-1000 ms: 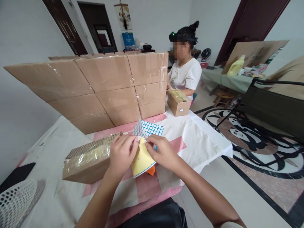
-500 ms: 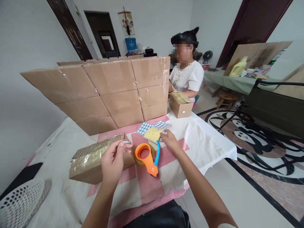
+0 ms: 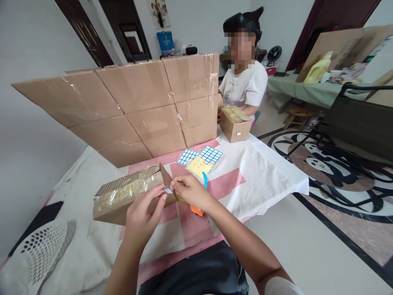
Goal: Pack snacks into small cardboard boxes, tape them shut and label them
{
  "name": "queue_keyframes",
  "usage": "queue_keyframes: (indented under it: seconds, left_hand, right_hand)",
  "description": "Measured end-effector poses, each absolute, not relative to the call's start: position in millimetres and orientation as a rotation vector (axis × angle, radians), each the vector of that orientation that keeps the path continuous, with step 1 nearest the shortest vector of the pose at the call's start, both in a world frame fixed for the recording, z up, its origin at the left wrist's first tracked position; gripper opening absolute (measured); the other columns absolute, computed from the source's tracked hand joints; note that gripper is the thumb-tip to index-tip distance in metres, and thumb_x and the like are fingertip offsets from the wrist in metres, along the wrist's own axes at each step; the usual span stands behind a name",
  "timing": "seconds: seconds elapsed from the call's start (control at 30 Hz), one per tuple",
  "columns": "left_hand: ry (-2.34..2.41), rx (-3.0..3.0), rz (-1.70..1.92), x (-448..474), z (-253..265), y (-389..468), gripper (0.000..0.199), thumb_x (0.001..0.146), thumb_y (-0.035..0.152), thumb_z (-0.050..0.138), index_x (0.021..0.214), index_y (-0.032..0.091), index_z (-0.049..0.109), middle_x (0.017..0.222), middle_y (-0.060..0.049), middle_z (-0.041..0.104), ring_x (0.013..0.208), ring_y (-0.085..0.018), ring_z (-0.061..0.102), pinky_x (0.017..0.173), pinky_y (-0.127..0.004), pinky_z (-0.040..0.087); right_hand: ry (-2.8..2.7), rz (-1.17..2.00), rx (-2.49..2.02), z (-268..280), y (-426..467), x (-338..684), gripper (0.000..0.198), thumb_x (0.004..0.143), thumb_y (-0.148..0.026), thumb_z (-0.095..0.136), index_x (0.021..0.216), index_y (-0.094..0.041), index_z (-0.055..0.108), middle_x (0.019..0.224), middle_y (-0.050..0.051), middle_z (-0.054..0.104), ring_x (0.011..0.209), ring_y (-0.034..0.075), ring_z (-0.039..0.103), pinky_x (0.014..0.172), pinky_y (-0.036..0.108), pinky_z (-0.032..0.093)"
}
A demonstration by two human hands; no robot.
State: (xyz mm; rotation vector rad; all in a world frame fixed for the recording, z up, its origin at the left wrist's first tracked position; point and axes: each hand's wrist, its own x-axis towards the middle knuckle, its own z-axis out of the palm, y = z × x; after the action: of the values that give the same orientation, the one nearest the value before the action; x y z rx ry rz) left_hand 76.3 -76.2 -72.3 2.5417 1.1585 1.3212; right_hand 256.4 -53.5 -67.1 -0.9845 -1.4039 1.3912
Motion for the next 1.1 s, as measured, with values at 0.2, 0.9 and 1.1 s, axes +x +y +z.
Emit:
queue_keyframes:
  seconds: [0.2, 0.9, 1.1]
  left_hand:
    - [1.213, 2.453, 1.334, 68.0, -71.2, -72.3, 0.019, 0.096, 0.016, 0.06, 0.113, 0.024, 0.065, 0.1, -0.001, 0.075, 0.089, -0.015, 0.07, 0.083, -0.028, 0.05]
    - [1.783, 2.02, 0.646, -110.6, -79.3, 1.8, 0.062, 0.097, 0.061, 0.043, 0.149, 0.027, 0.049, 0.164, -0.007, 0.038, 0.152, -0.031, 0.033, 0.127, -0.056, 0.023]
    - [1.732, 1.96, 0.777, -125.8, -85.5, -13.6, 0.06, 0.099, 0.058, 0.04, 0.15, 0.027, 0.046, 0.163, -0.005, 0.039, 0.153, -0.029, 0.032, 0.129, -0.053, 0.02]
  right_hand:
    - [-1.232, 1.508, -0.896, -82.1, -56.4, 246.4, 0.034, 0.09, -0.049, 0.058, 0.072, -0.019, 0.056, 0.053, -0.005, 0.051, 0.047, 0.009, 0.036, 0.048, 0.024, 0.025]
    - [-0.745, 1.508, -0.938, -110.6, -64.5, 207.6, 0.037, 0.076, -0.044, 0.076, 0.062, -0.02, 0.052, 0.049, -0.009, 0.033, 0.045, 0.006, 0.022, 0.046, 0.026, 0.014]
    - [-0.671, 1.641, -0.898, -121.0, -75.9, 174.2, 0.037, 0.075, -0.046, 0.078, 0.065, -0.02, 0.053, 0.049, -0.01, 0.032, 0.046, 0.006, 0.022, 0.047, 0.026, 0.013]
